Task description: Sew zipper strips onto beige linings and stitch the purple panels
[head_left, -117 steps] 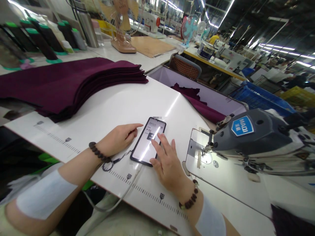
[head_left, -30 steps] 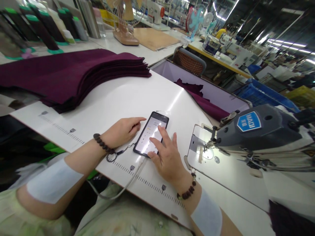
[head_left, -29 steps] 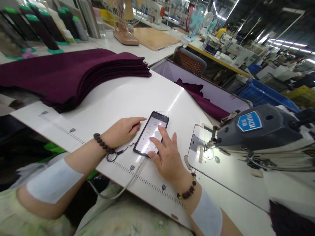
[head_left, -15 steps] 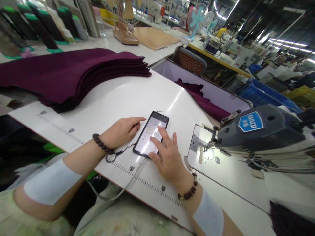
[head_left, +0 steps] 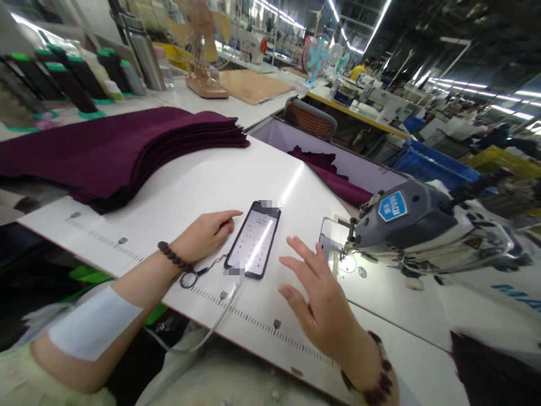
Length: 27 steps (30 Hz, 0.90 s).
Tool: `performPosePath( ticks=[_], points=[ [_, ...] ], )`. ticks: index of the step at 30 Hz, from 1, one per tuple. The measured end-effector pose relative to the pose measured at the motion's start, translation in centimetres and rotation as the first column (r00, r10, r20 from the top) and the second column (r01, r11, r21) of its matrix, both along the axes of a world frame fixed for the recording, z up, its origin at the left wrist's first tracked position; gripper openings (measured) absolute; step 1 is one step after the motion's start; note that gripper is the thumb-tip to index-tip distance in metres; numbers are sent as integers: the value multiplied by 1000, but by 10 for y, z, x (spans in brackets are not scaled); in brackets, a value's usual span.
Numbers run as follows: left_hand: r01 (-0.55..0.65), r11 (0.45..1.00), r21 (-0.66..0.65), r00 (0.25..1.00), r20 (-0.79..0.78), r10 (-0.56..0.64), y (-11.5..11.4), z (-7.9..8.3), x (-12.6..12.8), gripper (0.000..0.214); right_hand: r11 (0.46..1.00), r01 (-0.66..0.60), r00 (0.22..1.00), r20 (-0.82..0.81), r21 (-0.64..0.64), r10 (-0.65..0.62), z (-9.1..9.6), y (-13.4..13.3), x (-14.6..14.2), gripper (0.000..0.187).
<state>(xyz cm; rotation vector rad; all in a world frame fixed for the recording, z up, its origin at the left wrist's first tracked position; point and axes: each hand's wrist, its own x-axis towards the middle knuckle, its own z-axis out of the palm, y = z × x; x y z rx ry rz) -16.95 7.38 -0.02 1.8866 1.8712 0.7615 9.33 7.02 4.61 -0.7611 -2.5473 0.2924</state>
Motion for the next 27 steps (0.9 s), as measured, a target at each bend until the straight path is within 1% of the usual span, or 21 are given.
performPosePath(
  ticks=[2,3,4,6,8,10,11,12,14,16,18,21,24,27],
  points=[
    [-2,1000,-7,1000,8,2,0,0,-1,46,999,-1,999,53,34,0,8,-15,28,29],
    [-6,1000,-12,1000,8,6,1,0,-1,46,997,6,997,72,73,-12,6,-23,43,30],
    [-12,1000,-20,1000,7,12,1,0,-2,46,992,24,996,87,125,-35,0,-32,60,31],
    [-33,999,-41,999,6,33,2,2,-1,47,971,69,988,119,228,-99,-21,-49,93,36],
    [-61,996,-68,998,-2,61,0,6,2,50,940,110,973,160,322,-169,-49,-63,124,42],
    [-91,992,-87,996,-17,90,-5,12,8,56,900,107,952,218,423,-216,-75,-73,147,45],
    [-99,991,-86,995,-29,97,-10,15,12,60,880,109,941,237,463,-241,-85,-77,154,45],
    [-96,993,-74,995,-49,92,-16,18,18,63,865,108,932,253,490,-259,-92,-80,158,46],
    [-67,998,-11,991,-115,65,-28,20,32,68,851,124,925,250,510,-285,-99,-82,159,45],
    [-24,998,64,976,-217,37,-40,17,50,72,853,158,928,219,498,-300,-98,-83,155,43],
    [-1,994,110,951,-308,36,-48,11,68,76,856,194,932,183,479,-314,-95,-83,150,40],
    [-30,991,129,914,-399,80,-51,3,86,76,861,200,938,162,469,-306,-92,-83,148,38],
    [-85,993,81,901,-418,111,-51,0,84,73,864,182,946,155,470,-284,-91,-82,149,37],
    [-108,994,21,909,-404,107,-54,1,68,73,872,184,952,139,454,-273,-86,-79,147,33]
  ],
)
